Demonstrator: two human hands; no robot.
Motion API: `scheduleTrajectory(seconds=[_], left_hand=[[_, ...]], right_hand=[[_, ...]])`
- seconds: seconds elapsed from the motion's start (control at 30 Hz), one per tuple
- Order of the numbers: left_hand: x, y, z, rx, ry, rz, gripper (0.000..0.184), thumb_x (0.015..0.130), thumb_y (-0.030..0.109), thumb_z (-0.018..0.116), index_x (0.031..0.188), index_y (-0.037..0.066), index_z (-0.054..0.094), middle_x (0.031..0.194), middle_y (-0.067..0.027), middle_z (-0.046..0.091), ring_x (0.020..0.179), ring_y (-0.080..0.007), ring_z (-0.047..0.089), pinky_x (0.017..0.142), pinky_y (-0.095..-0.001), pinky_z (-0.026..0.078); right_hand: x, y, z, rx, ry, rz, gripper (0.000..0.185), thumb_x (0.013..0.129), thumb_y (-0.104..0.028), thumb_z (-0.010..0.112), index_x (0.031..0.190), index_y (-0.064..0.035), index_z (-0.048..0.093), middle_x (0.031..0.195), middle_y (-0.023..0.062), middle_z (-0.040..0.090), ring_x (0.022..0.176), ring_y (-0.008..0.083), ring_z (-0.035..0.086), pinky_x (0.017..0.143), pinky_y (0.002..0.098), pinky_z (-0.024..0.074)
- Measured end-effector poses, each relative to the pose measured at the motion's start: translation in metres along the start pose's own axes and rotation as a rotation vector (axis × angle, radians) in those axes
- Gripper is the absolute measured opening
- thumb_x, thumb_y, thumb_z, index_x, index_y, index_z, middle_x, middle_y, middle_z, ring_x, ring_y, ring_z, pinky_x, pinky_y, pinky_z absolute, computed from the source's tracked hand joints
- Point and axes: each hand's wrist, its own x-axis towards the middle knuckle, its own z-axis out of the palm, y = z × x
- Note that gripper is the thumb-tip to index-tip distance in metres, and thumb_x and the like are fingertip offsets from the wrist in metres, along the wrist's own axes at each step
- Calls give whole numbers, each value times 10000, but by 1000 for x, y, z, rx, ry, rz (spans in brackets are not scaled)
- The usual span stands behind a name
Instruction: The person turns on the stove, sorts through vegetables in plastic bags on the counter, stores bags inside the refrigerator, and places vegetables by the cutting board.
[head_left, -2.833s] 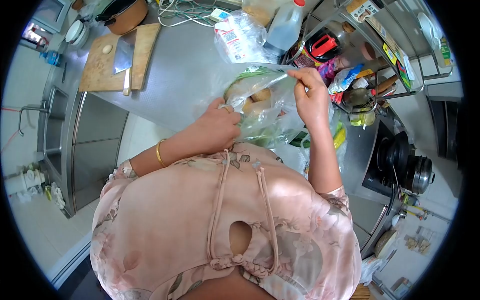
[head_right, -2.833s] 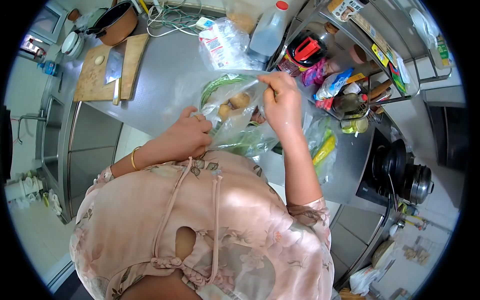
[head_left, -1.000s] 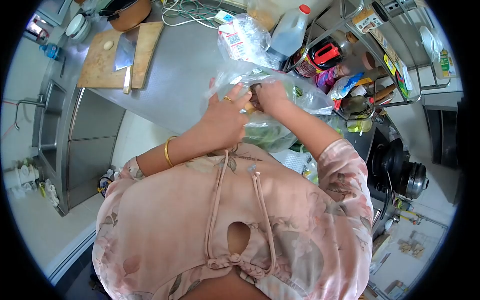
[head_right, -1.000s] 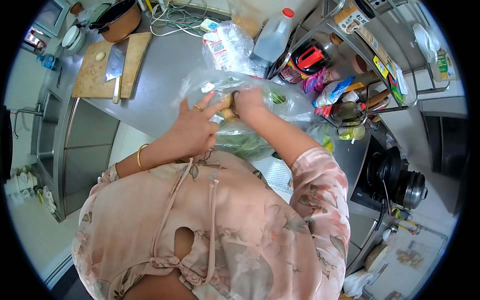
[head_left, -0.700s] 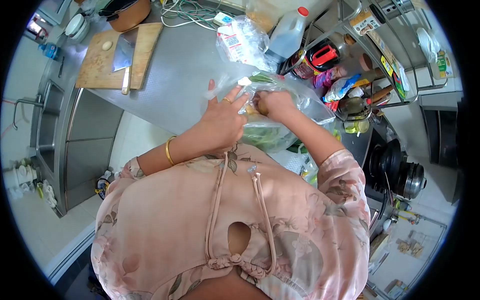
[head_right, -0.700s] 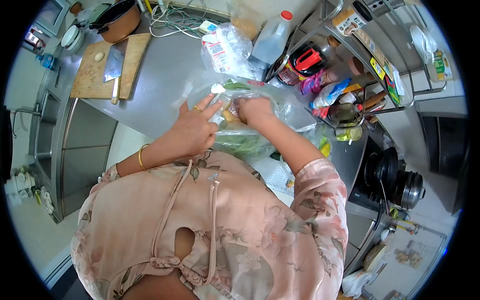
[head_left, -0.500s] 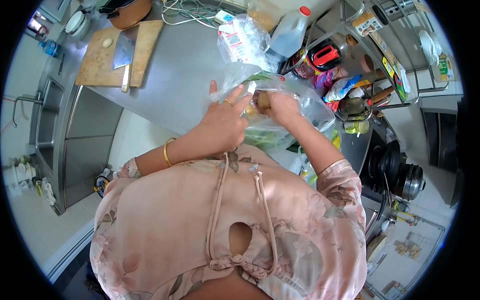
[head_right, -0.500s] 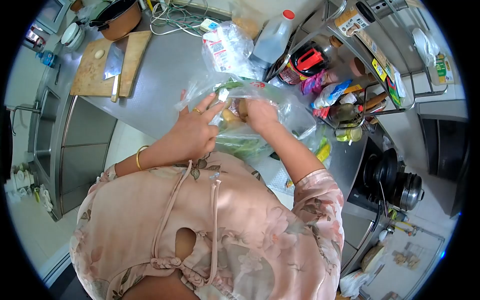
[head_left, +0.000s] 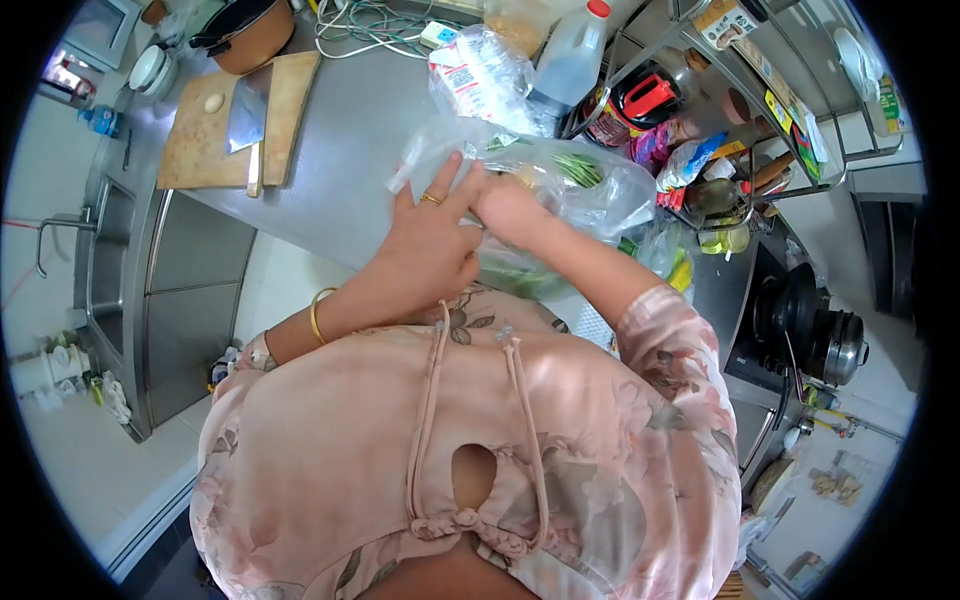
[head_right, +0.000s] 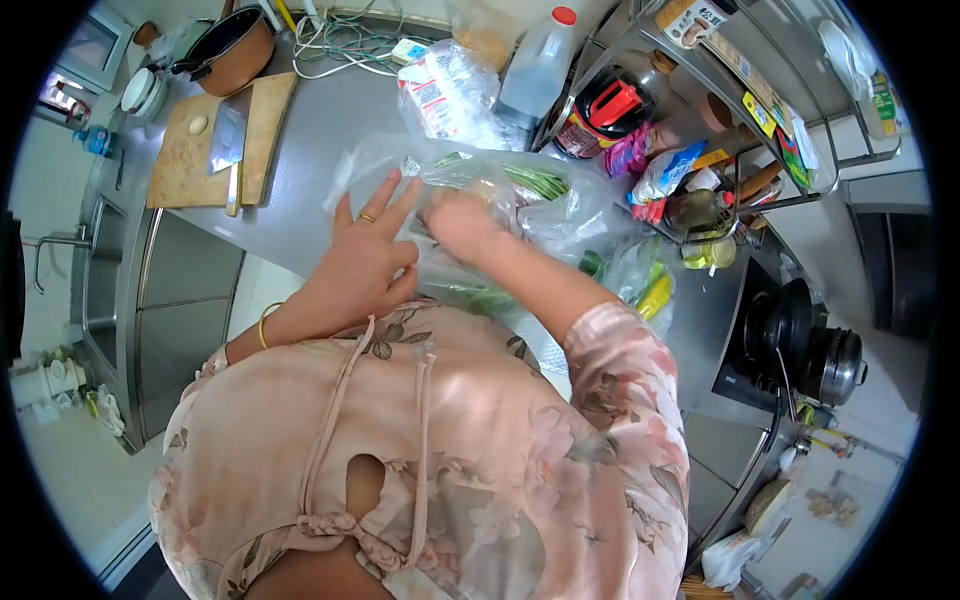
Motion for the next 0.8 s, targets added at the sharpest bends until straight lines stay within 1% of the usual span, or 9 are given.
scheduleTrajectory(seconds=[0.1,0.17,0.27,0.33,0.4,0.47,0.53,0.6,0.8], left_hand=[[1,1,5,-92,-20,56,86,712,110,610,735,27,605,1375,-220,361,1269,-401,334,946,-605,294],[-1,-3,7,-258,51,105,112,738,92,613,828,25,608,1349,-205,403,1197,-364,446,933,-493,385],[-16,-5,-18,-743,204,-115,177,787,92,611,941,9,581,1166,-153,547,964,-235,571,838,-311,445],[-26,-32,1,-772,628,-244,170,832,112,587,961,2,578,948,-80,590,803,-139,542,741,-236,439],[-26,-63,23,-1041,801,-631,138,859,97,536,947,13,600,858,-31,573,742,-104,520,699,-225,422],[-31,-107,85,-1118,632,-1002,218,890,194,493,996,37,600,882,-28,582,777,-117,516,736,-255,419],[-28,-96,106,-1261,154,-1075,334,894,330,472,1070,65,571,945,-39,597,853,-143,540,809,-305,414],[-19,-94,148,-1475,62,-1228,315,875,386,525,1082,151,558,957,-9,599,924,-168,566,757,-393,462],[-15,-91,162,-1663,112,-1117,267,887,387,516,1010,156,569,905,-23,617,791,-171,612,676,-363,506]], right_hand=[[17,9,-14,148,-223,364,298,805,-270,553,977,-44,641,1047,125,611,1076,270,536,910,412,393],[29,21,23,19,-127,412,382,788,-349,563,1047,-76,628,1084,113,606,1117,264,508,946,437,340],[33,26,12,20,-170,456,468,762,-425,569,1120,-127,610,1120,100,605,1132,252,501,956,448,299],[29,22,-12,67,-237,458,488,743,-440,578,1133,-149,606,1132,88,606,1130,233,506,947,428,285],[30,19,-27,86,-264,453,484,722,-432,595,1123,-161,612,1141,72,609,1131,204,509,936,393,272],[40,31,4,78,-256,492,474,704,-413,613,1106,-161,620,1136,62,612,1121,186,518,925,378,268],[46,37,11,91,-250,529,455,691,-385,624,1088,-164,628,1134,60,615,1118,181,522,922,370,263],[45,35,6,135,-261,565,427,681,-348,629,1069,-170,637,1133,65,616,1121,188,523,926,367,258],[57,61,34,172,-340,457,390,672,-271,609,1029,-115,636,1068,137,630,1016,281,589,846,466,383]])
